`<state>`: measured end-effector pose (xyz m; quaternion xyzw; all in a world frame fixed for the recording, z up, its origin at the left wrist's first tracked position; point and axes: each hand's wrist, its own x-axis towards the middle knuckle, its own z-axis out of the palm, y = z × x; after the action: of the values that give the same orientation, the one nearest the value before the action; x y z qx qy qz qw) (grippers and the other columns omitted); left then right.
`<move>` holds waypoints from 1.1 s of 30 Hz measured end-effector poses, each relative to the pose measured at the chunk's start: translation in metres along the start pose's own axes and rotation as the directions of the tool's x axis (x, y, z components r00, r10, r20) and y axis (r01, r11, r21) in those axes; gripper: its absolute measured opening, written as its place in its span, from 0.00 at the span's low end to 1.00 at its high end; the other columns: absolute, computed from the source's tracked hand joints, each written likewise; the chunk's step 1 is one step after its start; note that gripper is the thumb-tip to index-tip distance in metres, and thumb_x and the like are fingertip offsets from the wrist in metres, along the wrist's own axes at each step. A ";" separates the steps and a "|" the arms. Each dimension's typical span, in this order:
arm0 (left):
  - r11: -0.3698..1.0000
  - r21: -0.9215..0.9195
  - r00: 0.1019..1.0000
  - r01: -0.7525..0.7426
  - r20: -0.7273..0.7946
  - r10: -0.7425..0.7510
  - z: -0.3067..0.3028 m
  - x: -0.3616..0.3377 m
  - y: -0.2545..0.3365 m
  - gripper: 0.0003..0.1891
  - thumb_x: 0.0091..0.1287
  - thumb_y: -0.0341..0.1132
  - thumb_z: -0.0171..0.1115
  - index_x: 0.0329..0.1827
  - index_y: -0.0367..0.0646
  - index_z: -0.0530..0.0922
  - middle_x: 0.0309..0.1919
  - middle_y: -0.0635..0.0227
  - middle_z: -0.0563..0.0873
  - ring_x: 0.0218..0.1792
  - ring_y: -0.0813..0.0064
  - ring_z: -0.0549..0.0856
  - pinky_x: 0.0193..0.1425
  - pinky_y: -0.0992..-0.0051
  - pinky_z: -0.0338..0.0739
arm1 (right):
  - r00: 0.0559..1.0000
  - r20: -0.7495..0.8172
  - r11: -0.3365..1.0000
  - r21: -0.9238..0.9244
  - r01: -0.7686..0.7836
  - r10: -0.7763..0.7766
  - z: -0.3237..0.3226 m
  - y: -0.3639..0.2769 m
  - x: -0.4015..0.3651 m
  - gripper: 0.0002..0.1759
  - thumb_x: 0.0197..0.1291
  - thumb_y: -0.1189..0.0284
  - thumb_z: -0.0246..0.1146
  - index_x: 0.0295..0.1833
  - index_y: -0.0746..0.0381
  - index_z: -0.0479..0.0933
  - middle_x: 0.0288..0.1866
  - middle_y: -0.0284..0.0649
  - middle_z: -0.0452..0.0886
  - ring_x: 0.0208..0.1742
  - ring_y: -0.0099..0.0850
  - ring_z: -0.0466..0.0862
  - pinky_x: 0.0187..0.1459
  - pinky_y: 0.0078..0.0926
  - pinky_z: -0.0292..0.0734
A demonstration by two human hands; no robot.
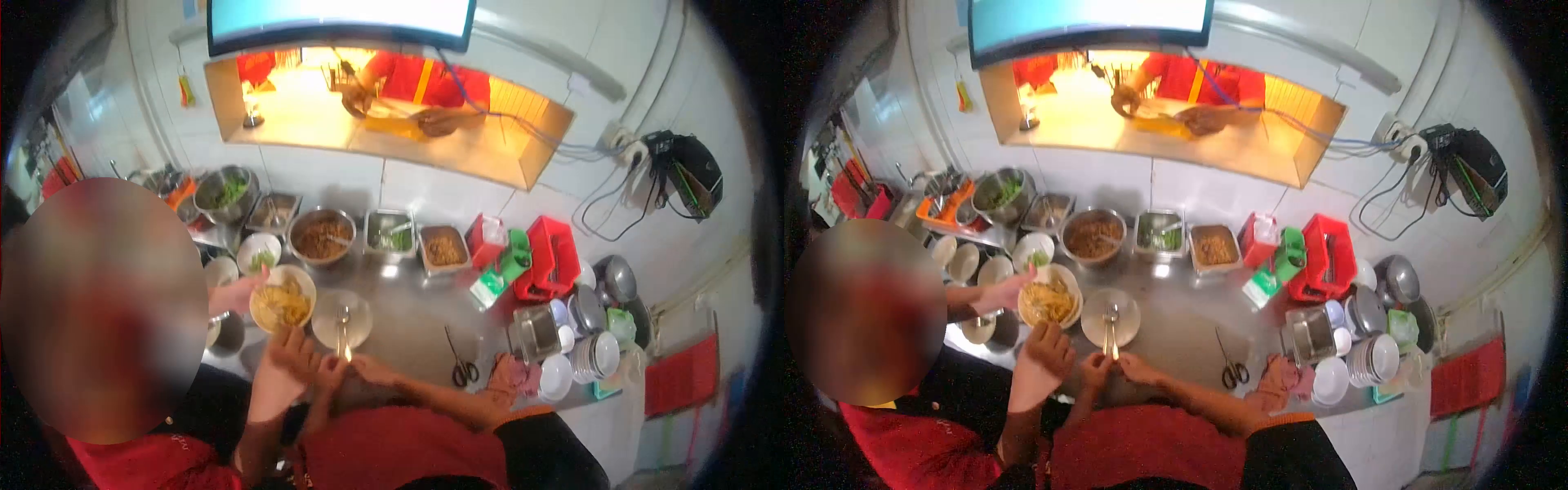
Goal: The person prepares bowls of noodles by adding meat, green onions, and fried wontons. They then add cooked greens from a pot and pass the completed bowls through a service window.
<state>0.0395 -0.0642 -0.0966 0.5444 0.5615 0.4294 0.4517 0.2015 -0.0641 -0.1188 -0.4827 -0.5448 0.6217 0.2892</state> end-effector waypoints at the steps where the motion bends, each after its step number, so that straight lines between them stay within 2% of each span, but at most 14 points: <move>1: 0.999 -0.003 0.999 -0.032 -0.014 0.032 -0.001 -0.001 -0.025 0.12 0.65 0.36 0.65 0.45 0.36 0.82 0.33 0.64 0.88 0.33 0.76 0.85 0.38 0.75 0.78 | 0.996 0.044 0.996 -0.043 -0.076 0.078 -0.004 -0.024 -0.007 0.18 0.73 0.65 0.44 0.57 0.62 0.74 0.44 0.40 0.80 0.46 0.29 0.79 0.50 0.33 0.75; 3: 0.903 0.314 0.950 -0.292 -0.016 0.312 -0.001 0.013 -0.086 0.13 0.64 0.37 0.66 0.45 0.35 0.82 0.35 0.62 0.88 0.35 0.73 0.87 0.39 0.74 0.79 | 0.986 0.093 0.986 -0.110 -0.128 0.138 -0.005 -0.072 -0.025 0.18 0.73 0.67 0.44 0.57 0.62 0.74 0.43 0.39 0.80 0.44 0.28 0.79 0.47 0.32 0.76; 4: 0.898 0.319 0.943 -0.301 -0.037 0.329 -0.001 0.014 -0.068 0.13 0.64 0.37 0.66 0.45 0.35 0.82 0.35 0.62 0.88 0.35 0.73 0.87 0.39 0.74 0.79 | 0.984 0.118 0.982 -0.152 -0.114 0.132 -0.004 -0.082 -0.027 0.18 0.72 0.67 0.46 0.57 0.62 0.75 0.42 0.38 0.80 0.41 0.26 0.80 0.43 0.29 0.77; 6: 0.986 0.162 0.997 -0.047 -0.048 0.055 0.000 -0.002 -0.016 0.14 0.64 0.38 0.66 0.46 0.36 0.82 0.35 0.63 0.88 0.36 0.72 0.87 0.40 0.72 0.80 | 0.980 0.159 0.975 -0.204 -0.086 0.119 -0.002 -0.067 -0.016 0.17 0.70 0.67 0.48 0.57 0.62 0.75 0.42 0.37 0.80 0.39 0.25 0.80 0.39 0.27 0.77; 9: 0.952 0.302 0.995 -0.055 -0.064 0.078 0.002 0.002 -0.021 0.16 0.63 0.40 0.67 0.48 0.38 0.82 0.35 0.61 0.88 0.36 0.69 0.88 0.40 0.70 0.81 | 0.976 0.182 0.967 -0.203 0.153 -0.117 0.001 -0.013 0.010 0.17 0.68 0.67 0.51 0.57 0.62 0.75 0.41 0.35 0.80 0.34 0.22 0.79 0.34 0.24 0.76; 11: 0.919 0.391 0.991 -0.050 -0.093 0.093 0.005 -0.006 -0.005 0.17 0.62 0.40 0.67 0.48 0.38 0.82 0.34 0.61 0.88 0.35 0.68 0.87 0.41 0.70 0.81 | 0.970 0.244 0.972 -0.230 0.050 0.008 -0.010 -0.043 -0.011 0.18 0.68 0.64 0.53 0.56 0.62 0.76 0.42 0.35 0.81 0.36 0.23 0.79 0.37 0.26 0.77; 13: 0.957 0.283 0.992 0.068 -0.125 -0.034 0.003 -0.018 0.014 0.18 0.61 0.42 0.68 0.49 0.39 0.82 0.35 0.59 0.87 0.37 0.65 0.87 0.43 0.69 0.80 | 0.970 0.226 0.969 -0.243 -0.037 0.093 -0.014 -0.048 -0.027 0.18 0.68 0.64 0.54 0.56 0.63 0.76 0.42 0.35 0.81 0.36 0.23 0.79 0.38 0.26 0.77; 16: 0.955 0.289 0.997 0.061 -0.057 -0.046 -0.008 -0.047 0.042 0.21 0.61 0.42 0.67 0.52 0.39 0.80 0.38 0.59 0.86 0.39 0.65 0.86 0.44 0.68 0.80 | 0.948 0.242 0.969 -0.184 -0.162 0.205 -0.026 -0.008 -0.044 0.17 0.68 0.62 0.57 0.53 0.63 0.78 0.41 0.35 0.83 0.38 0.25 0.80 0.42 0.28 0.77; 20: 0.879 0.415 0.965 0.236 0.003 -0.261 -0.008 -0.075 -0.023 0.25 0.59 0.46 0.66 0.56 0.40 0.77 0.49 0.53 0.82 0.49 0.59 0.83 0.53 0.64 0.77 | 0.982 0.050 0.956 -0.246 -0.162 0.180 -0.044 0.021 -0.092 0.18 0.68 0.61 0.57 0.53 0.62 0.79 0.47 0.43 0.84 0.44 0.35 0.84 0.48 0.34 0.78; 22: 0.702 0.704 0.985 -0.102 -0.029 0.172 -0.009 -0.095 -0.024 0.26 0.54 0.50 0.66 0.53 0.43 0.78 0.55 0.50 0.78 0.55 0.45 0.76 0.62 0.55 0.70 | 0.974 -0.015 0.912 -0.348 -0.216 0.225 -0.051 0.037 -0.103 0.19 0.67 0.61 0.57 0.55 0.62 0.79 0.50 0.45 0.84 0.48 0.38 0.84 0.51 0.35 0.77; 24: 0.645 0.761 0.998 -0.065 0.046 0.046 -0.011 -0.105 -0.014 0.31 0.54 0.51 0.66 0.60 0.46 0.73 0.62 0.49 0.71 0.61 0.43 0.69 0.66 0.50 0.63 | 1.000 -0.029 0.918 -0.397 -0.009 -0.003 -0.054 0.059 -0.101 0.17 0.67 0.63 0.59 0.53 0.64 0.79 0.45 0.43 0.85 0.46 0.33 0.84 0.50 0.32 0.78; 28: 0.532 0.843 0.971 -0.078 0.185 -0.150 -0.003 -0.104 -0.010 0.43 0.55 0.54 0.65 0.74 0.53 0.59 0.74 0.49 0.56 0.72 0.39 0.53 0.71 0.39 0.47 | 0.997 -0.073 0.817 -0.574 -0.051 0.010 -0.043 0.028 -0.116 0.18 0.64 0.62 0.60 0.55 0.60 0.78 0.47 0.44 0.85 0.47 0.41 0.85 0.51 0.37 0.78; 31: 0.466 0.881 0.925 -0.082 0.241 -0.293 -0.004 -0.100 -0.007 0.48 0.58 0.61 0.61 0.78 0.58 0.49 0.77 0.53 0.46 0.74 0.41 0.47 0.72 0.36 0.39 | 0.998 -0.060 0.842 -0.537 -0.055 0.026 -0.038 0.027 -0.118 0.19 0.64 0.62 0.60 0.57 0.59 0.76 0.47 0.44 0.85 0.46 0.41 0.85 0.51 0.37 0.78; 33: 0.494 0.857 0.945 -0.143 0.267 -0.190 -0.007 -0.105 -0.025 0.47 0.59 0.61 0.60 0.79 0.58 0.48 0.77 0.53 0.44 0.74 0.41 0.46 0.71 0.36 0.38 | 0.998 -0.037 0.864 -0.500 -0.061 0.049 -0.038 0.036 -0.120 0.19 0.64 0.62 0.60 0.57 0.59 0.76 0.47 0.44 0.85 0.46 0.41 0.85 0.51 0.37 0.78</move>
<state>0.0266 -0.1697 -0.1147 0.7522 0.6249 -0.0145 0.2086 0.2860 -0.1641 -0.1173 -0.5638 -0.6700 0.4613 0.1428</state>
